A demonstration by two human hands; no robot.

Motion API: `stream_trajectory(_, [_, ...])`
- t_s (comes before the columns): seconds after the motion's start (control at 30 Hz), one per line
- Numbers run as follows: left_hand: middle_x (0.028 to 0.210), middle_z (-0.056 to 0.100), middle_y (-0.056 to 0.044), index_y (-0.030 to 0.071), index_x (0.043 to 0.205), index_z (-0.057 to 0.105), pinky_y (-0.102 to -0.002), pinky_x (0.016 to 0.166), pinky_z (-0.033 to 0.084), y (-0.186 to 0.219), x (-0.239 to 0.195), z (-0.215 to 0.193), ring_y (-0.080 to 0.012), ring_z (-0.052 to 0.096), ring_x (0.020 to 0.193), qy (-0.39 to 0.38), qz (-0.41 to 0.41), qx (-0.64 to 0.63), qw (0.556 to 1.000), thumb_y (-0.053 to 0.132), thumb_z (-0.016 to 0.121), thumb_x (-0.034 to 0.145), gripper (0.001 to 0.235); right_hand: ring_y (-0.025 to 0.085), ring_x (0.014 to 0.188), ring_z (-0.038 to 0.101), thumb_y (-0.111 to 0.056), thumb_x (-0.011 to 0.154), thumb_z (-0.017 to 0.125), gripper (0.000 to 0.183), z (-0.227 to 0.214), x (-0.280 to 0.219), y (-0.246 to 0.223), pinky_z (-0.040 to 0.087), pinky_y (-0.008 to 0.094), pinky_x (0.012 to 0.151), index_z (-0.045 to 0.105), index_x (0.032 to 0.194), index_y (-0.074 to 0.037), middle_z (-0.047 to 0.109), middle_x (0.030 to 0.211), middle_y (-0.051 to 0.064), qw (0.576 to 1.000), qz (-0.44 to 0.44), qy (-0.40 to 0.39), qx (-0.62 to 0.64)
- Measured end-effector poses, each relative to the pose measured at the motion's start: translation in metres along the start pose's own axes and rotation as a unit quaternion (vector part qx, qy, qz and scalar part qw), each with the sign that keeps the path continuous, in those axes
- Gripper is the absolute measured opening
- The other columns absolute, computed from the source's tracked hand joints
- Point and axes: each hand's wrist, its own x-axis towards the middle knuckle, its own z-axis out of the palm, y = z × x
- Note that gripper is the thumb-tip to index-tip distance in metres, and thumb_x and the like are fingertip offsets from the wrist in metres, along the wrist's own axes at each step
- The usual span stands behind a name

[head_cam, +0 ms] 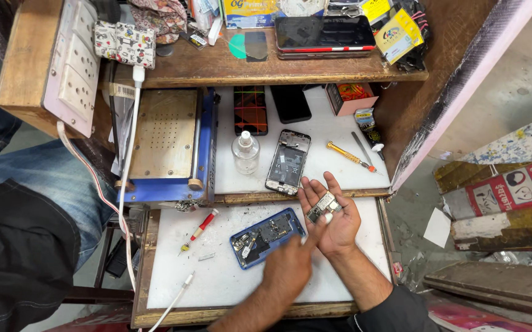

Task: The person cleans a small electronic circuit board using a cotton swab, repeatedly wiping its surface while holding it in one hand. The person also handles a disassembled mobile phone casing and other small components on the workbench.

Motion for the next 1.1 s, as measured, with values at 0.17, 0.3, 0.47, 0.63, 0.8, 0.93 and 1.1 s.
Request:
stream_trajectory(0.17, [0.078, 0.061, -0.013, 0.022, 0.155, 0.046, -0.042, 0.045, 0.055, -0.003, 0.004, 0.001, -0.0291, 0.066, 0.055, 0.004, 0.010, 0.038, 0.999, 0.004, 0.065, 0.082, 0.078, 0.035, 0.135, 0.054, -0.021, 0.094, 0.045, 0.045, -0.002, -0.001, -0.005, 0.036, 0.051, 0.123, 0.054, 0.135, -0.008, 0.065, 0.124, 0.017, 1.000, -0.005, 0.014, 0.011])
stream_trajectory(0.3, [0.081, 0.062, -0.013, 0.024, 0.155, 0.045, -0.043, 0.044, 0.055, -0.008, 0.003, 0.005, -0.0293, 0.067, 0.056, -0.050, -0.049, 0.040, 0.997, 0.006, 0.064, 0.088, 0.072, 0.036, 0.133, 0.055, -0.020, 0.094, 0.047, 0.042, -0.005, 0.002, -0.003, 0.038, 0.053, 0.122, 0.055, 0.133, -0.005, 0.066, 0.121, 0.018, 1.000, -0.007, 0.010, 0.017])
stream_trajectory(0.47, [0.084, 0.063, -0.014, 0.028, 0.154, 0.046, -0.042, 0.043, 0.056, -0.007, 0.002, -0.001, -0.0289, 0.067, 0.054, -0.034, 0.006, 0.047, 0.998, 0.005, 0.064, 0.085, 0.075, 0.036, 0.131, 0.057, -0.019, 0.092, 0.048, 0.041, -0.007, 0.005, -0.003, 0.040, 0.052, 0.120, 0.057, 0.130, -0.005, 0.067, 0.119, 0.017, 0.999, 0.001, 0.027, 0.043])
stream_trajectory(0.63, [0.084, 0.061, -0.016, 0.025, 0.154, 0.047, -0.042, 0.049, 0.057, -0.003, 0.007, -0.013, -0.0270, 0.066, 0.055, 0.037, 0.033, 0.061, 0.997, 0.005, 0.065, 0.081, 0.078, 0.035, 0.130, 0.058, -0.018, 0.092, 0.049, 0.039, -0.007, 0.007, -0.008, 0.041, 0.052, 0.118, 0.060, 0.128, -0.007, 0.068, 0.117, 0.016, 0.998, 0.004, 0.042, 0.056])
stream_trajectory(0.8, [0.078, 0.061, -0.011, 0.026, 0.155, 0.046, -0.042, 0.045, 0.056, -0.005, 0.006, -0.015, -0.0275, 0.066, 0.056, 0.002, -0.020, 0.042, 0.999, 0.004, 0.063, 0.086, 0.075, 0.036, 0.129, 0.059, -0.017, 0.093, 0.049, 0.037, -0.008, 0.005, -0.008, 0.043, 0.054, 0.118, 0.061, 0.126, -0.006, 0.068, 0.110, 0.014, 0.996, 0.002, 0.076, 0.053])
stream_trajectory(0.93, [0.077, 0.061, -0.012, 0.026, 0.156, 0.043, -0.043, 0.045, 0.056, -0.008, 0.003, -0.012, -0.0287, 0.066, 0.054, -0.010, -0.009, 0.055, 0.998, 0.006, 0.064, 0.087, 0.075, 0.036, 0.129, 0.059, -0.019, 0.095, 0.049, 0.035, -0.009, 0.005, -0.008, 0.045, 0.051, 0.116, 0.061, 0.126, -0.006, 0.068, 0.108, 0.013, 0.996, 0.006, 0.055, 0.064])
stream_trajectory(1.1, [0.081, 0.064, -0.013, 0.026, 0.157, 0.043, -0.044, 0.048, 0.057, -0.006, 0.003, -0.016, -0.0312, 0.069, 0.056, -0.032, -0.022, 0.018, 0.999, 0.001, 0.062, 0.084, 0.080, 0.035, 0.124, 0.060, -0.020, 0.093, 0.048, 0.036, -0.007, 0.004, -0.009, 0.046, 0.051, 0.111, 0.061, 0.125, -0.007, 0.068, 0.104, 0.012, 0.997, 0.012, 0.061, 0.049])
